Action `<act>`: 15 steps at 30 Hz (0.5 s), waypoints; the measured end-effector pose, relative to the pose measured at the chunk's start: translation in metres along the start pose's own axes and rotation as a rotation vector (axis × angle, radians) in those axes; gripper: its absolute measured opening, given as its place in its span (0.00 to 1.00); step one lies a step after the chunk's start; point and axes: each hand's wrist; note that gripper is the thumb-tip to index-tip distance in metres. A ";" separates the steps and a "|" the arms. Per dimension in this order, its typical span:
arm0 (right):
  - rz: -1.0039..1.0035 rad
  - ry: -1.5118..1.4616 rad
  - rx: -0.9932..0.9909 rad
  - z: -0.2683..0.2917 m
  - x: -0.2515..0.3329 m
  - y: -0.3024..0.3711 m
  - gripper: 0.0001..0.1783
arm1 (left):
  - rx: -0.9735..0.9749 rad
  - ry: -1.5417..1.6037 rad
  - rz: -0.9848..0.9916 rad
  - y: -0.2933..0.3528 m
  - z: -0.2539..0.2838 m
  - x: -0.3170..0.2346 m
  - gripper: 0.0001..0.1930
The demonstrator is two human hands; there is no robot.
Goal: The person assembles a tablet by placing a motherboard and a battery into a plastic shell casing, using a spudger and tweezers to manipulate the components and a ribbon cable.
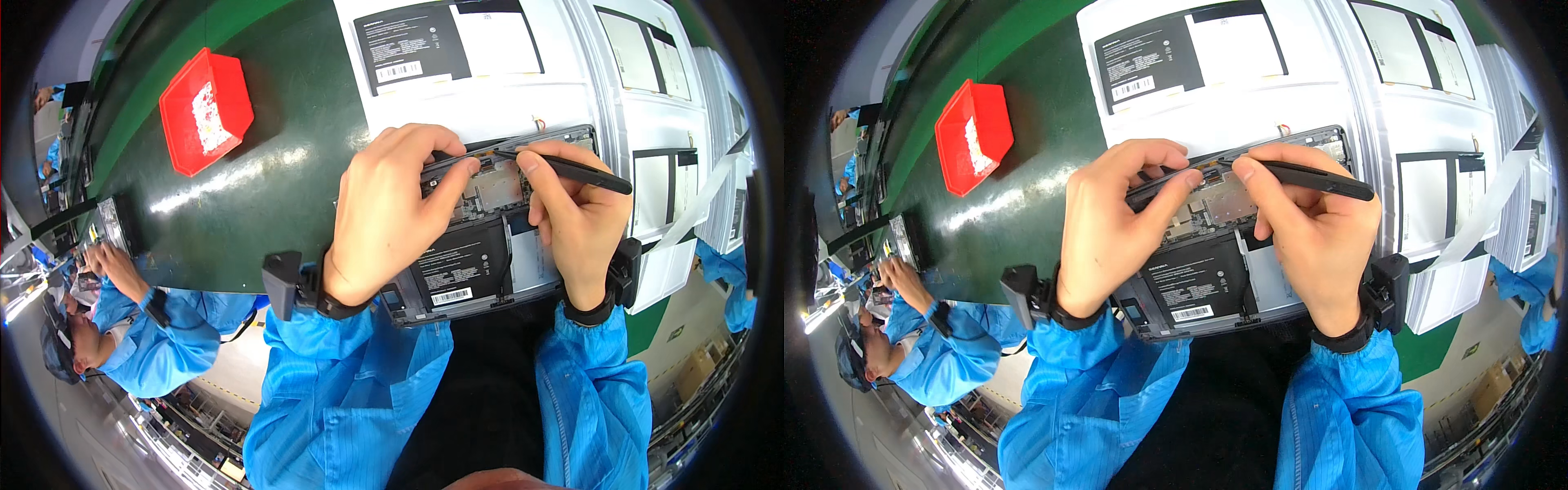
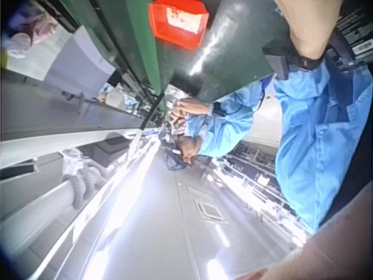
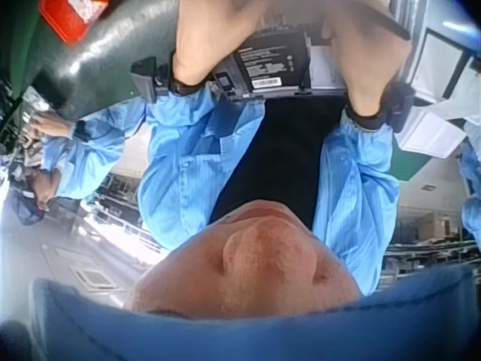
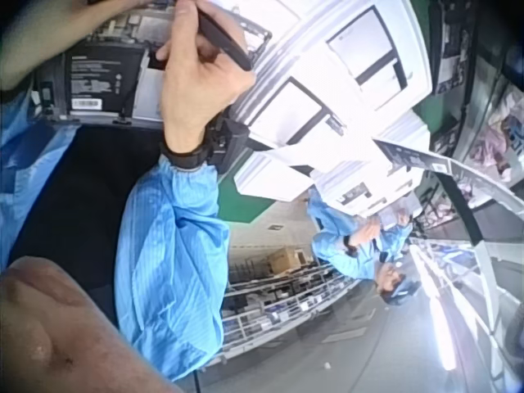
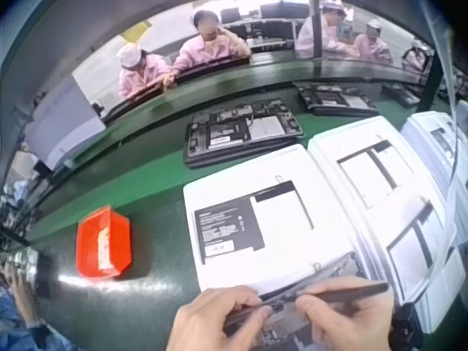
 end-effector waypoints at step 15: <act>0.024 -0.033 0.011 0.006 -0.001 0.000 0.09 | -0.016 -0.008 -0.222 0.000 -0.001 0.002 0.07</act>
Point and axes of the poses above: each hand's wrist, its own y-axis away from the middle knuckle, its own z-axis out of the back of the hand, x = y × z, and after that the axes turned 3 degrees about -x, right-handed
